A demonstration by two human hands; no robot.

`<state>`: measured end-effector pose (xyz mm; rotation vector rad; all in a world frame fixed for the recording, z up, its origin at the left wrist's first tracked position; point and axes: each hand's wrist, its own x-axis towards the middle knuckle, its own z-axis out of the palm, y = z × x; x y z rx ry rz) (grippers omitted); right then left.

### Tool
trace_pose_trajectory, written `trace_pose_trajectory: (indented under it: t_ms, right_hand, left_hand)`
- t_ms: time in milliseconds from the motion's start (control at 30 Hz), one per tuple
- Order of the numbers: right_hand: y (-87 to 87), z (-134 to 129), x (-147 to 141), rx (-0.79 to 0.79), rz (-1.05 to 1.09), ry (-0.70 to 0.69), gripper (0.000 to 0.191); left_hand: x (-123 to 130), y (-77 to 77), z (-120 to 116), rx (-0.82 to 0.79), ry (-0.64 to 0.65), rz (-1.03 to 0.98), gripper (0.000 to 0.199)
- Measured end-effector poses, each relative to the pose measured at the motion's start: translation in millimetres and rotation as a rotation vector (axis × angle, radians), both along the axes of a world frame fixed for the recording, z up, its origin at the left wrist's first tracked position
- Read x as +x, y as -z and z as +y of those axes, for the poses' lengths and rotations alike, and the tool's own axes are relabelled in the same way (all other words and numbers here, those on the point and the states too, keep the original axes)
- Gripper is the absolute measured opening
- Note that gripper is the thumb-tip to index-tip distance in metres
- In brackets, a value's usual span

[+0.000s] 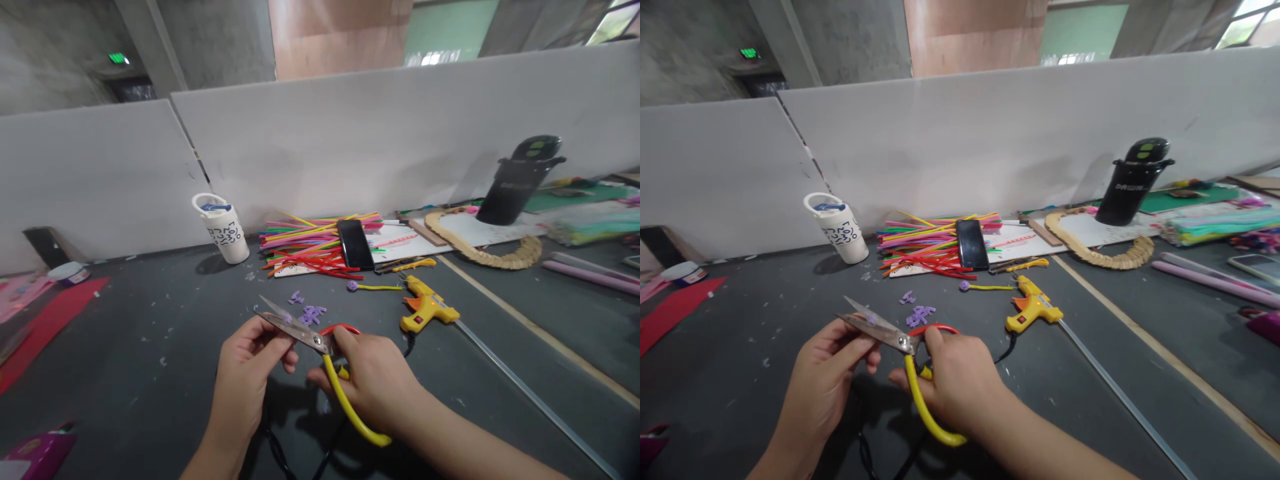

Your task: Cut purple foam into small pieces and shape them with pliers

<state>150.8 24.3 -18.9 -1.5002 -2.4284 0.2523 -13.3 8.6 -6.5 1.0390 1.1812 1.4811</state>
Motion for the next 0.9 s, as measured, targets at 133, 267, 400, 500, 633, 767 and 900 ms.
trace_pose_trajectory:
  t_ms: [133, 267, 400, 500, 633, 767, 900]
  right_hand:
    - [1.1, 1.4, -1.1, -0.006, -0.013, -0.002, 0.049]
    - [2.8, 0.6, -1.1, 0.008, 0.015, -0.007, 0.049]
    - [2.9, -0.7, 0.0, 0.0, 0.016, -0.014, 0.051]
    - [2.4, -0.6, -0.3, -0.011, -0.014, -0.006, 0.05]
    - [1.0, 0.8, -2.1, -0.034, -0.013, 0.011, 0.046]
    - [-0.9, 2.8, -1.9, -0.083, 0.048, 0.044, 0.041]
    - [-0.7, 3.0, -0.1, -0.045, 0.048, 0.041, 0.044]
  left_hand:
    - [0.3, 0.1, -0.2, 0.004, 0.001, -0.001, 0.005]
    - [1.1, -0.4, 0.4, 0.0, 0.007, -0.006, 0.004]
    - [1.4, -1.0, 1.0, 0.0, 0.001, -0.012, 0.005]
    - [2.3, -2.2, 1.1, -0.01, -0.004, -0.025, 0.005]
    - [3.4, -2.9, 0.9, -0.036, -0.015, -0.034, 0.006]
    - [2.2, -0.6, 1.5, -0.056, -0.018, -0.05, 0.007]
    - [1.5, 0.0, 2.6, -0.058, -0.015, -0.054, 0.006]
